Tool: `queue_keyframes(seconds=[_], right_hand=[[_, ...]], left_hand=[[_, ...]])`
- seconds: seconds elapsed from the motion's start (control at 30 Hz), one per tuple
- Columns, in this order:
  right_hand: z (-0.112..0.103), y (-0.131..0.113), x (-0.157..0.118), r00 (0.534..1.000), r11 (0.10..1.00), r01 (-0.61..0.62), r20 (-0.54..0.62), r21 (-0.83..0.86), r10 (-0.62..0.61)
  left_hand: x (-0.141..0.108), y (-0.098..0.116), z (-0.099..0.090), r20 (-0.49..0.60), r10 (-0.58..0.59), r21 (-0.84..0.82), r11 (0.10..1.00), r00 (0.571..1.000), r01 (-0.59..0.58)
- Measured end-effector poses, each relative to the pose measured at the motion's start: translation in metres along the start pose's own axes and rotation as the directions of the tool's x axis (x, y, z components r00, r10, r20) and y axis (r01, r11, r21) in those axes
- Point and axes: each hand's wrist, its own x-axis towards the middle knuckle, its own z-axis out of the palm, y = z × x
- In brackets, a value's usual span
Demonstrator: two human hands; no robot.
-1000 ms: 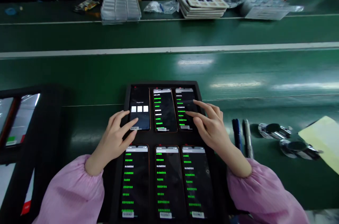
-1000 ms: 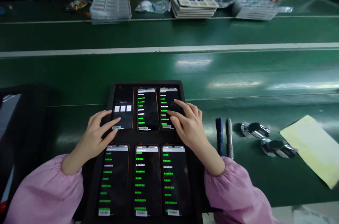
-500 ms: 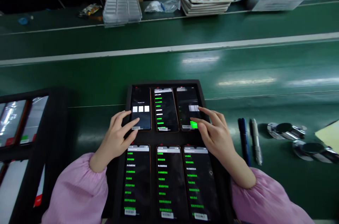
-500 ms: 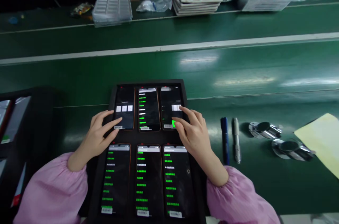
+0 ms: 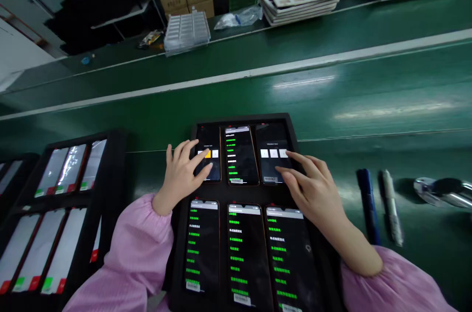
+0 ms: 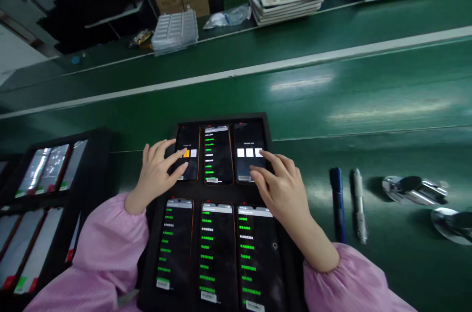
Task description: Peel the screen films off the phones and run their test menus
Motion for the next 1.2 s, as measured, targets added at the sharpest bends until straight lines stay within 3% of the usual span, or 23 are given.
queue_keyframes(seconds=[0.1, 0.2, 0.37, 0.47, 0.67, 0.83, 1.03, 1.2], right_hand=[[0.0, 0.0, 0.001, 1.0, 1.0, 0.01, -0.012, -0.002, -0.01], [-0.001, 0.0, 0.001, 1.0, 1.0, 0.01, -0.015, -0.005, -0.01], [0.001, 0.001, 0.0, 1.0, 1.0, 0.008, -0.013, 0.005, -0.008], [0.001, 0.001, 0.0, 1.0, 1.0, 0.011, -0.021, 0.002, -0.011], [0.0, 0.0, 0.001, 0.999, 1.0, 0.029, -0.034, -0.007, -0.029], [0.001, 0.001, 0.002, 0.998, 0.999, 0.04, -0.039, -0.014, -0.041], [0.001, 0.001, 0.001, 0.999, 1.0, 0.022, -0.025, 0.003, -0.022], [0.003, 0.001, 0.0, 1.0, 1.0, 0.009, -0.029, 0.011, -0.009]], left_hand=[[-0.001, 0.019, -0.007, 0.047, 0.147, -0.1, 0.985, 0.988, -0.142], [0.009, 0.034, -0.004, 0.197, 0.313, -0.201, 0.94, 0.929, -0.275], [0.048, 0.026, 0.015, 0.254, 0.194, -0.209, 0.968, 0.947, -0.142], [0.06, 0.016, 0.017, 0.246, 0.188, -0.215, 0.967, 0.951, -0.136], [0.032, 0.02, 0.002, 0.206, 0.206, -0.253, 0.955, 0.957, -0.151], [0.01, 0.029, 0.003, 0.18, 0.284, -0.234, 0.942, 0.942, -0.239], [0.005, 0.029, 0.001, 0.135, 0.234, -0.24, 0.95, 0.963, -0.197], [0.005, 0.033, 0.002, 0.149, 0.259, -0.225, 0.949, 0.954, -0.222]])
